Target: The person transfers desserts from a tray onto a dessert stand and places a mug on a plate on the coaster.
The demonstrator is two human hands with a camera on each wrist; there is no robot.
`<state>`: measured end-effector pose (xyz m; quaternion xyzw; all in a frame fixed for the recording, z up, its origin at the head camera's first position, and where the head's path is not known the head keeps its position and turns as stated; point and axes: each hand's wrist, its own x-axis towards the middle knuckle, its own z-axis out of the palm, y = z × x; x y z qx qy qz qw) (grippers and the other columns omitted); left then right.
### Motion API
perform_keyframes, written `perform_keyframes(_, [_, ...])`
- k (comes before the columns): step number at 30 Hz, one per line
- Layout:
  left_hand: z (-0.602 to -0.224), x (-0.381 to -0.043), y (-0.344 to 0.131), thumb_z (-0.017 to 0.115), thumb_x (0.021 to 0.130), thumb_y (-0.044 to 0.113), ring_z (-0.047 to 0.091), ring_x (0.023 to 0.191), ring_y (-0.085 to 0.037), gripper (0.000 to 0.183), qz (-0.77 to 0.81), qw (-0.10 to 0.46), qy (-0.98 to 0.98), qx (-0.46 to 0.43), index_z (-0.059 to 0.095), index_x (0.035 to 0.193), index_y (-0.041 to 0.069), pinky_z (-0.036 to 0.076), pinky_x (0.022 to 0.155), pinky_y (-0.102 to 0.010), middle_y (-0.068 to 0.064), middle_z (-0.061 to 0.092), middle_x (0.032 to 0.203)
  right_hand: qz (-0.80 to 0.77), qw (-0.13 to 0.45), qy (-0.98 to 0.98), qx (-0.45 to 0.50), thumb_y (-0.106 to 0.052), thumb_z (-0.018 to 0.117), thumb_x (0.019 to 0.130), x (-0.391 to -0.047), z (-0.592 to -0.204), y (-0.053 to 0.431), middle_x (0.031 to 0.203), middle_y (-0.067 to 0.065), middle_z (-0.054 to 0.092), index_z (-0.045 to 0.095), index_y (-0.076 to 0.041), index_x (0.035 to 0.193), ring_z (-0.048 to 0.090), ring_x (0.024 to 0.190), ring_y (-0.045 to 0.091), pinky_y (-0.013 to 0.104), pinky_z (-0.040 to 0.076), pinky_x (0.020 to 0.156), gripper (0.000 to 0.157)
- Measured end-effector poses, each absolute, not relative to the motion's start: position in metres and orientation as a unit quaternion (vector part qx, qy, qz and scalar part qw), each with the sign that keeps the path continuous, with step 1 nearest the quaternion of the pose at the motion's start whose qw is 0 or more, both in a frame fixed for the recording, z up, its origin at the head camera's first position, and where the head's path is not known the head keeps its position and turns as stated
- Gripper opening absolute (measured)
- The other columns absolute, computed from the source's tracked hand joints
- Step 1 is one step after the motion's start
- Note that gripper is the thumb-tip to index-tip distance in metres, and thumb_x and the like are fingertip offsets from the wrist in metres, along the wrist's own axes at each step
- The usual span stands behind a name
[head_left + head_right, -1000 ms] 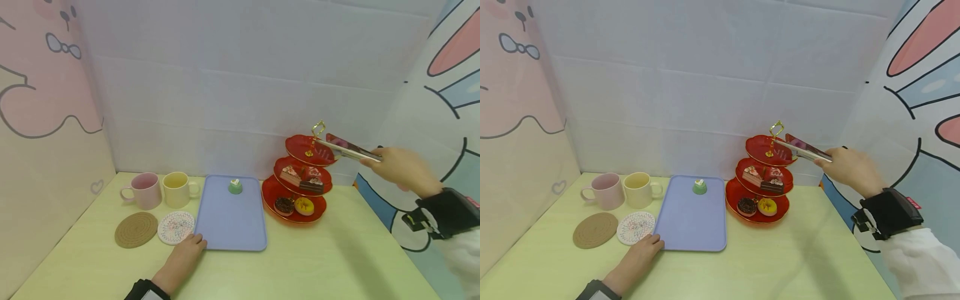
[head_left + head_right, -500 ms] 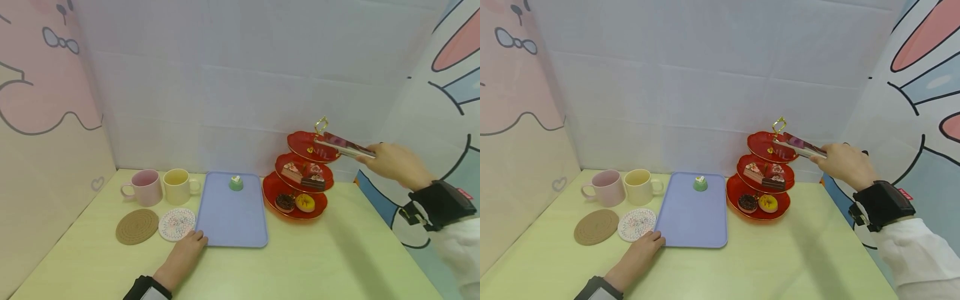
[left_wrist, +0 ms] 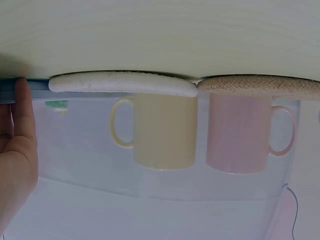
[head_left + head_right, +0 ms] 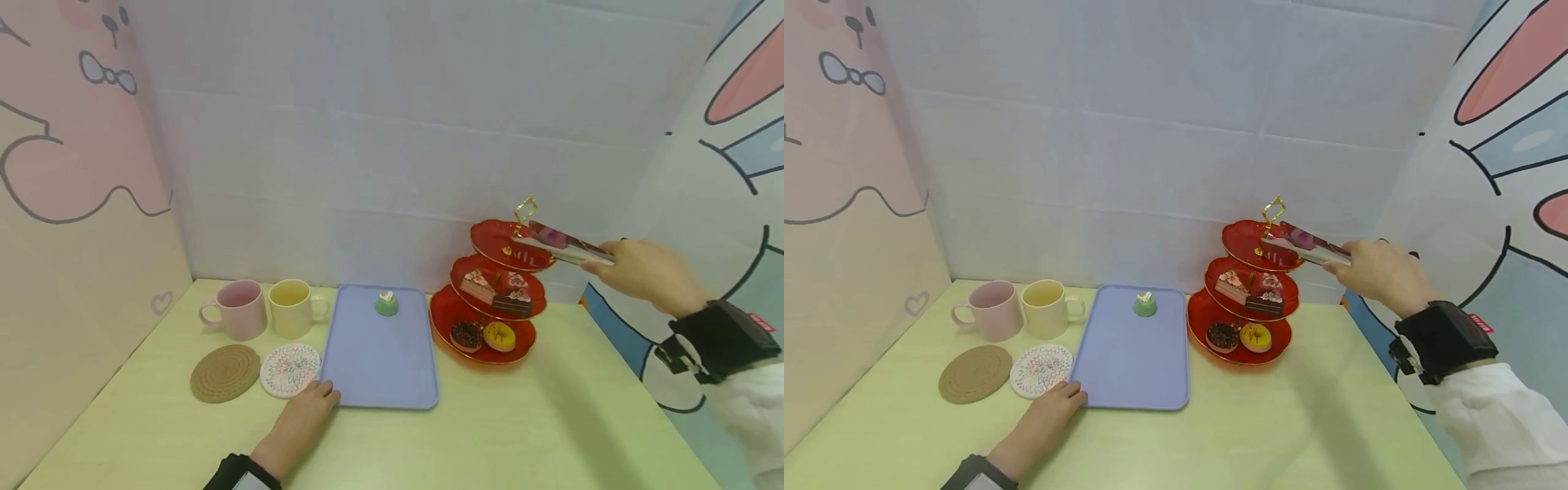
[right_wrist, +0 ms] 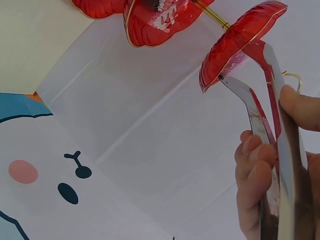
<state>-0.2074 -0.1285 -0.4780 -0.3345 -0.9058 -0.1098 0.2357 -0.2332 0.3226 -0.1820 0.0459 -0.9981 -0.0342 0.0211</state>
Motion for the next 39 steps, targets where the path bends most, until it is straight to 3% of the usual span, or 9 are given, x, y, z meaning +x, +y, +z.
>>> perform_keyframes(6, [-0.477,-0.206,-0.128,0.066,0.061,-0.007,0.051,0.066,-0.018,0.02,-0.11,0.235,-0.907,-0.332,0.064,0.077,0.005,0.052,0.053,-0.031,-0.003,0.055,0.073,-0.032,0.027,-0.998,0.046,-0.055,0.049,0.085,-0.233,-0.184,0.324,0.096,0.034,0.06,0.049,0.013,0.119,0.053,0.062,0.027,0.04,0.049,0.047,0.075])
perform_keyframes(12, [-0.476,-0.207,-0.128,0.066,0.061,-0.007,0.05,0.066,-0.018,0.02,-0.108,0.24,-0.906,-0.333,0.063,0.077,0.005,0.051,0.053,-0.031,-0.002,0.054,0.073,-0.029,0.034,-0.998,0.047,-0.061,0.045,0.084,-0.232,-0.184,0.328,0.097,0.035,0.059,0.046,0.015,0.12,0.055,0.067,0.03,0.048,0.051,0.056,0.084])
perform_keyframes(17, [-0.475,-0.207,-0.129,0.065,0.061,-0.007,0.05,0.065,-0.018,0.02,-0.108,0.243,-0.904,-0.334,0.063,0.076,0.006,0.051,0.053,-0.031,-0.002,0.054,0.072,-0.02,0.066,-0.996,0.052,-0.058,0.044,0.086,-0.224,-0.189,0.334,0.096,0.037,0.059,0.045,0.018,0.121,0.055,0.069,0.034,0.047,0.048,0.054,0.084])
perform_keyframes(22, [-0.476,-0.208,-0.129,0.066,0.062,-0.006,0.05,0.066,-0.018,0.02,-0.104,0.234,-0.906,-0.337,0.063,0.077,0.006,0.051,0.053,-0.03,-0.002,0.054,0.073,0.001,0.087,-0.996,0.033,-0.052,0.045,0.089,-0.211,-0.193,0.336,0.103,0.043,0.054,0.042,0.02,0.122,0.056,0.076,0.045,0.058,0.048,0.059,0.079])
perform_keyframes(25, [-0.476,-0.208,-0.128,0.066,0.062,-0.007,0.05,0.067,-0.018,0.02,-0.101,0.227,-0.908,-0.337,0.064,0.078,0.006,0.051,0.055,-0.031,-0.002,0.055,0.074,0.003,0.102,-0.995,0.021,-0.05,0.046,0.089,-0.201,-0.196,0.335,0.093,0.04,0.057,0.042,0.018,0.122,0.054,0.064,0.037,0.048,0.048,0.049,0.076])
perform_keyframes(28, [-0.476,-0.209,-0.127,0.066,0.062,-0.007,0.05,0.067,-0.019,0.021,-0.101,0.229,-0.908,-0.336,0.064,0.078,0.006,0.052,0.055,-0.031,-0.003,0.055,0.074,0.011,0.128,-0.992,0.013,-0.049,0.048,0.089,-0.188,-0.201,0.332,0.079,0.031,0.06,0.044,0.015,0.123,0.048,0.054,0.027,0.036,0.04,0.039,0.073])
perform_keyframes(35, [-0.476,-0.21,-0.128,0.066,0.062,-0.007,0.05,0.066,-0.018,0.02,-0.103,0.24,-0.902,-0.344,0.063,0.077,0.005,0.051,0.054,-0.031,-0.003,0.055,0.073,0.05,0.195,-0.979,0.016,-0.044,0.054,0.087,-0.147,-0.211,0.309,0.071,0.023,0.061,0.049,0.007,0.122,0.045,0.047,0.025,0.034,0.033,0.036,0.062])
perform_keyframes(39, [-0.477,-0.209,-0.128,0.066,0.061,-0.007,0.05,0.066,-0.018,0.02,-0.105,0.237,-0.904,-0.341,0.063,0.077,0.005,0.051,0.054,-0.031,-0.003,0.054,0.073,0.065,0.201,-0.977,0.034,-0.042,0.056,0.087,-0.133,-0.216,0.287,0.053,0.007,0.047,0.052,0.001,0.119,0.038,0.042,0.018,0.029,0.027,0.035,0.054])
